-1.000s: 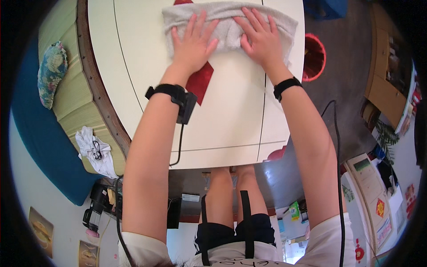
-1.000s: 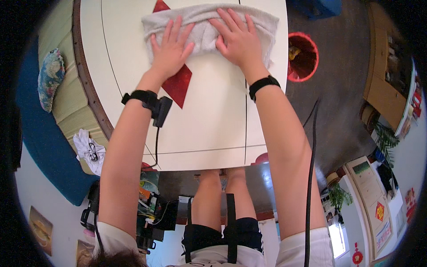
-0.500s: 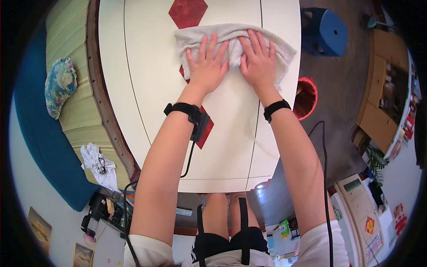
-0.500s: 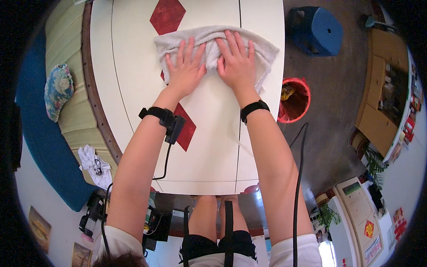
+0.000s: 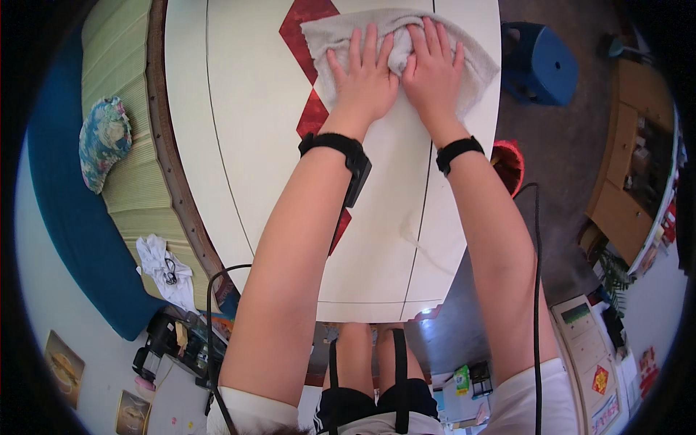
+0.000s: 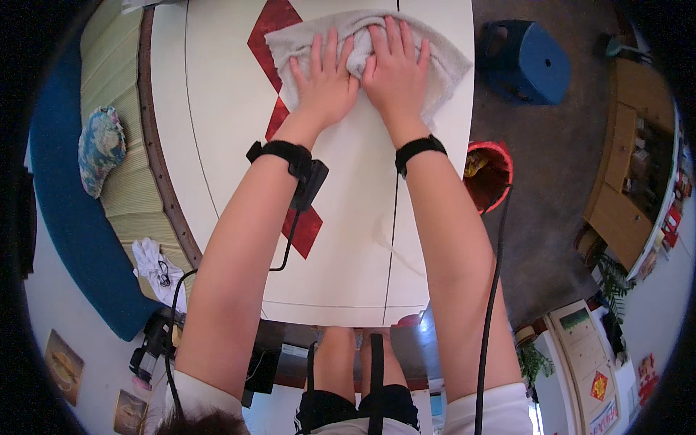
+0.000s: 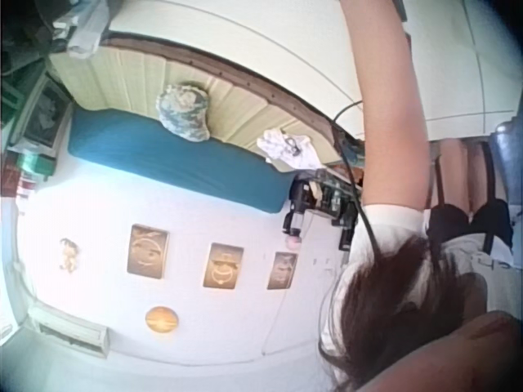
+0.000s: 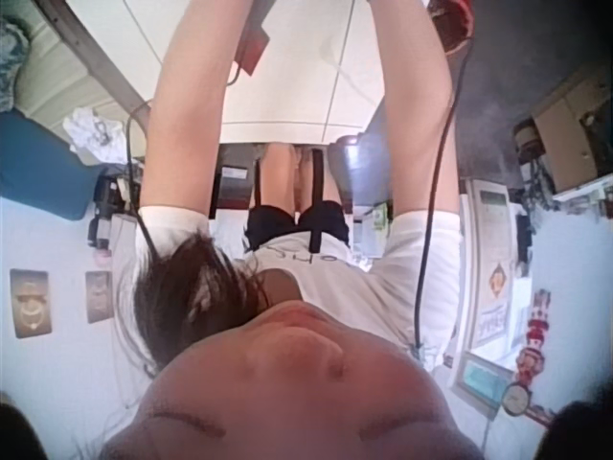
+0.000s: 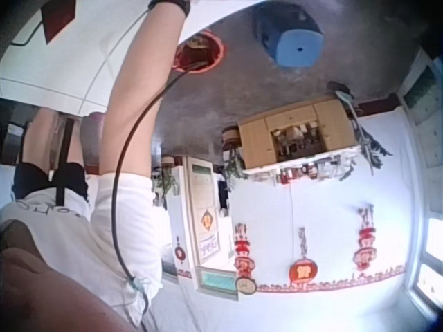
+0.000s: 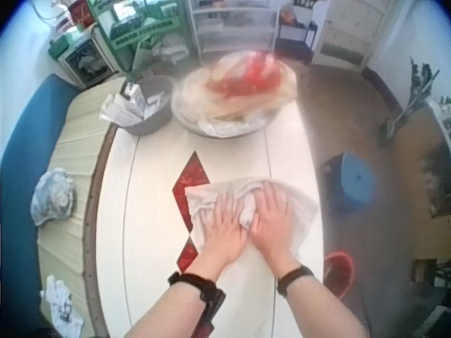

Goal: The person wipes a table with a cloth, carries the cloth to a kitchen sink, rinses it under running water, wrings it out, and then returns to the table to continue wiping the surface.

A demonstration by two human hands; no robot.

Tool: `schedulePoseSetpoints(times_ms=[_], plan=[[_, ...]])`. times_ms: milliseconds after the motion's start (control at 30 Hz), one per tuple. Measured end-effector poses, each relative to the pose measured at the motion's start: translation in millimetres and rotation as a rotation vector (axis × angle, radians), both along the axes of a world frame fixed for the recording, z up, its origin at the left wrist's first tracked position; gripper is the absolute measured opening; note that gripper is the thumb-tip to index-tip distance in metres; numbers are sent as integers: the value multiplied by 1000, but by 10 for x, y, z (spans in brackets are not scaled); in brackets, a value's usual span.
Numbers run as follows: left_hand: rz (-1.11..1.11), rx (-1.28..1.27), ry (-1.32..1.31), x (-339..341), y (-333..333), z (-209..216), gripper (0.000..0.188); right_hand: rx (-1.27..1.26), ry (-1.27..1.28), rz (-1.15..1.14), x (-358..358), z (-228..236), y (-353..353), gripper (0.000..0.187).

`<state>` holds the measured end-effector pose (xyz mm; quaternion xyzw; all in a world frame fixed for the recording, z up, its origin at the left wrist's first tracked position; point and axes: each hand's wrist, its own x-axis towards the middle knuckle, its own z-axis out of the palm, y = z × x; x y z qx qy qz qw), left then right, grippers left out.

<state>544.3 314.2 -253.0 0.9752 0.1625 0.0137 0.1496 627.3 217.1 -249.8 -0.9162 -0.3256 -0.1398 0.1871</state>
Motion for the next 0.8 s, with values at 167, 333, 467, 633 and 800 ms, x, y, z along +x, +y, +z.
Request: schedulePoseSetpoints(times_ms=[167, 333, 467, 633, 800], plan=[[46, 71, -110, 149, 61, -73, 60, 76, 38, 52, 102, 188, 133, 46], [82, 96, -130, 266, 7, -19, 59, 86, 89, 59, 127, 189, 69, 41], [57, 99, -157, 73, -76, -61, 59, 84, -10, 56, -65, 102, -98, 42], [-45, 50, -73, -500, -480, 74, 61, -26, 56, 85, -503, 65, -663, 48], [-119, 78, -159, -1097, -939, -11, 53, -95, 32, 70, -1096, -19, -1251, 48]])
